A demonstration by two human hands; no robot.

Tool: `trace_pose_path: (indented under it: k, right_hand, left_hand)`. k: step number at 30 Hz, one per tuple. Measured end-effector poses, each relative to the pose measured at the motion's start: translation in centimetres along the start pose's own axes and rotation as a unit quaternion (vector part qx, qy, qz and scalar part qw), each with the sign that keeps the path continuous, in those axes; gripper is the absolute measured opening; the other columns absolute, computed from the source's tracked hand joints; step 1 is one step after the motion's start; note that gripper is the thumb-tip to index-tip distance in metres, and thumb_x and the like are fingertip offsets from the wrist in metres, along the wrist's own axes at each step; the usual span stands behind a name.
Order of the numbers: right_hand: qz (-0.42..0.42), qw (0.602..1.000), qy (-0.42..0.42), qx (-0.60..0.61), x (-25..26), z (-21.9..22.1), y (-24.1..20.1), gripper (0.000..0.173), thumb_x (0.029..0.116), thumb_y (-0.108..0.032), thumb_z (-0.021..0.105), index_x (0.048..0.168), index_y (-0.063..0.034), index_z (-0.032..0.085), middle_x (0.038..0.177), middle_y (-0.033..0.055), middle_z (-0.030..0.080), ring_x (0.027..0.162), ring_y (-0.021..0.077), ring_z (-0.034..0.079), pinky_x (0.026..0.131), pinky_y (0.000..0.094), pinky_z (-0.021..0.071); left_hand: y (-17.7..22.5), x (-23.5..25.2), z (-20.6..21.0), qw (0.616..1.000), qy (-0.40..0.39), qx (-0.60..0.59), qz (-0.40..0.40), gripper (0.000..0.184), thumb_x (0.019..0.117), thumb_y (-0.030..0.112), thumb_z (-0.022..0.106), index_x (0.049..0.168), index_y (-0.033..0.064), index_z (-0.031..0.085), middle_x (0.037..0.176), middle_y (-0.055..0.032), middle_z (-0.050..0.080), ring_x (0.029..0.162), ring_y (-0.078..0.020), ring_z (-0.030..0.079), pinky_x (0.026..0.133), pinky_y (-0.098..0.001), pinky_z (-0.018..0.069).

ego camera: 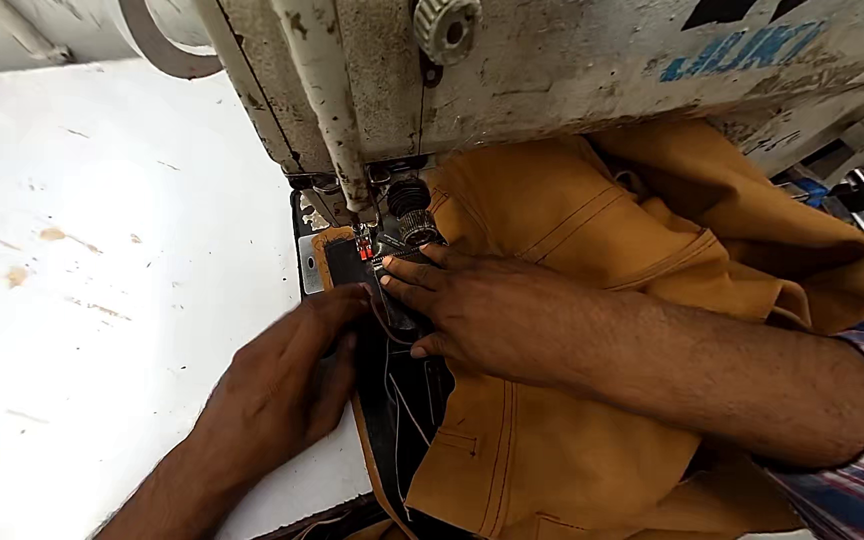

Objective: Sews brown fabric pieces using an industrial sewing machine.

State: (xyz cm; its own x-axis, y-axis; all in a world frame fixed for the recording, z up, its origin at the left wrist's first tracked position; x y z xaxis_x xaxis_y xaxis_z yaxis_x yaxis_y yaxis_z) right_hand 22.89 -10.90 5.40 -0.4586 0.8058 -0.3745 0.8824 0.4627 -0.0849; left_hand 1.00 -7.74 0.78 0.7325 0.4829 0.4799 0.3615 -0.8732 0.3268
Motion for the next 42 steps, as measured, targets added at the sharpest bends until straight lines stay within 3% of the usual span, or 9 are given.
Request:
trace_pose_path:
  k: [4,9,15,21,24,27,38,40,42]
  right_hand:
    - [-0.033,0.999,-0.02,0.001,-0.1,-1.5,0.7,0.065,0.1069,-0.049,0.044,0.156,-0.0072,0.042,0.166,0.0118,0.034,0.152,0.0313,0.034,0.121,0.0463,0.0318]
    - [-0.08,0.994,0.052,-0.047,0.7,-2.5,2.8,0.049,0.1072,-0.045,0.046,0.138,-0.0117,0.063,0.143,0.0069,0.06,0.117,0.0194,0.066,0.095,0.0335,0.0532]
    - [-0.129,0.967,0.211,-0.052,1.6,-0.5,4.0,0.041,0.1068,-0.039,0.046,0.127,-0.0127,0.069,0.112,0.0041,0.068,0.103,0.0196,0.064,0.086,0.0295,0.0523]
    - [-0.092,0.969,0.221,-0.058,1.9,-0.2,3.5,0.042,0.106,-0.043,0.045,0.134,-0.0214,0.068,0.117,0.0054,0.066,0.104,0.0226,0.063,0.077,0.0305,0.0529]
    - [-0.077,0.974,0.206,-0.06,2.1,-0.1,3.1,0.046,0.1053,-0.044,0.046,0.14,-0.0202,0.064,0.122,0.0055,0.066,0.111,0.024,0.062,0.083,0.0324,0.0534]
    - [-0.059,0.974,0.212,-0.046,2.2,-0.1,3.3,0.046,0.1043,-0.044,0.048,0.137,-0.0179,0.066,0.123,0.0042,0.067,0.115,0.0214,0.062,0.091,0.0303,0.0528]
    - [-0.044,0.981,0.176,-0.069,2.0,0.4,3.0,0.051,0.1054,-0.049,0.043,0.143,-0.0202,0.062,0.127,0.0037,0.065,0.12,0.0233,0.057,0.096,0.0347,0.049]
    - [-0.054,0.985,0.156,-0.053,2.1,0.4,3.2,0.047,0.1057,-0.048,0.044,0.132,-0.018,0.069,0.127,0.0049,0.065,0.122,0.0252,0.057,0.097,0.0375,0.0492]
    - [-0.065,0.992,0.107,-0.026,2.4,0.1,3.4,0.043,0.1068,-0.046,0.045,0.104,-0.013,0.073,0.121,0.0069,0.065,0.119,0.0275,0.057,0.094,0.0407,0.0491]
  left_hand:
    - [-0.7,1.3,0.2,0.996,-0.012,0.06,-0.062,0.035,0.1014,0.024,0.051,0.123,0.0032,0.069,0.13,-0.0122,0.067,0.12,-0.0242,0.064,0.098,-0.0371,0.0534]
    - [-0.9,2.1,0.8,0.996,-0.04,0.058,-0.056,0.04,0.1038,0.032,0.05,0.126,0.0076,0.072,0.13,-0.0072,0.068,0.121,-0.0186,0.064,0.102,-0.0322,0.0522]
    - [-1.1,2.2,1.3,0.997,-0.033,0.053,-0.052,0.04,0.1008,0.03,0.052,0.13,0.0089,0.071,0.129,-0.0086,0.066,0.117,-0.0194,0.062,0.099,-0.0301,0.0517]
    - [-1.1,1.8,1.6,0.997,-0.02,0.053,-0.059,0.039,0.1023,0.032,0.053,0.128,0.01,0.072,0.133,-0.0085,0.064,0.127,-0.0184,0.059,0.106,-0.0305,0.0498]
    - [-1.1,1.6,1.7,0.996,-0.017,0.07,-0.052,0.039,0.1028,0.031,0.052,0.128,0.0092,0.071,0.135,-0.0095,0.065,0.129,-0.0199,0.059,0.107,-0.0306,0.0498]
    - [-0.9,1.5,1.8,0.995,-0.02,0.084,-0.054,0.04,0.104,0.031,0.049,0.131,0.0106,0.07,0.138,-0.0079,0.065,0.133,-0.0196,0.058,0.111,-0.0316,0.0472]
    - [-1.0,1.3,2.3,0.993,-0.01,0.09,-0.076,0.041,0.1059,0.035,0.045,0.131,0.0152,0.07,0.137,-0.0018,0.067,0.133,-0.0168,0.058,0.111,-0.0321,0.0479]
    - [-1.2,1.4,2.2,0.993,-0.012,0.085,-0.081,0.041,0.106,0.037,0.045,0.131,0.0161,0.071,0.135,-0.0009,0.067,0.134,-0.0159,0.057,0.112,-0.0328,0.0471]
    - [-1.2,1.4,2.2,0.993,-0.012,0.079,-0.084,0.042,0.1061,0.038,0.045,0.13,0.0164,0.071,0.135,-0.0005,0.067,0.134,-0.0154,0.057,0.115,-0.0346,0.0454]
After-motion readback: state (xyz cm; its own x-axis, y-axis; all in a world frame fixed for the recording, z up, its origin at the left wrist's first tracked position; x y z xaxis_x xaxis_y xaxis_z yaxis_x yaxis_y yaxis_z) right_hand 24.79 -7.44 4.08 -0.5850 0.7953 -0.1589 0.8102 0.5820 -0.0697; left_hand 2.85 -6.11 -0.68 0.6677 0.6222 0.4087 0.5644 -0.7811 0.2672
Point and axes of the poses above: each hand's wrist, its own x-axis towards the middle knuckle, its own z-axis out of the palm, y = z × x, the point moved 2 cm from there along x, towards the middle knuckle
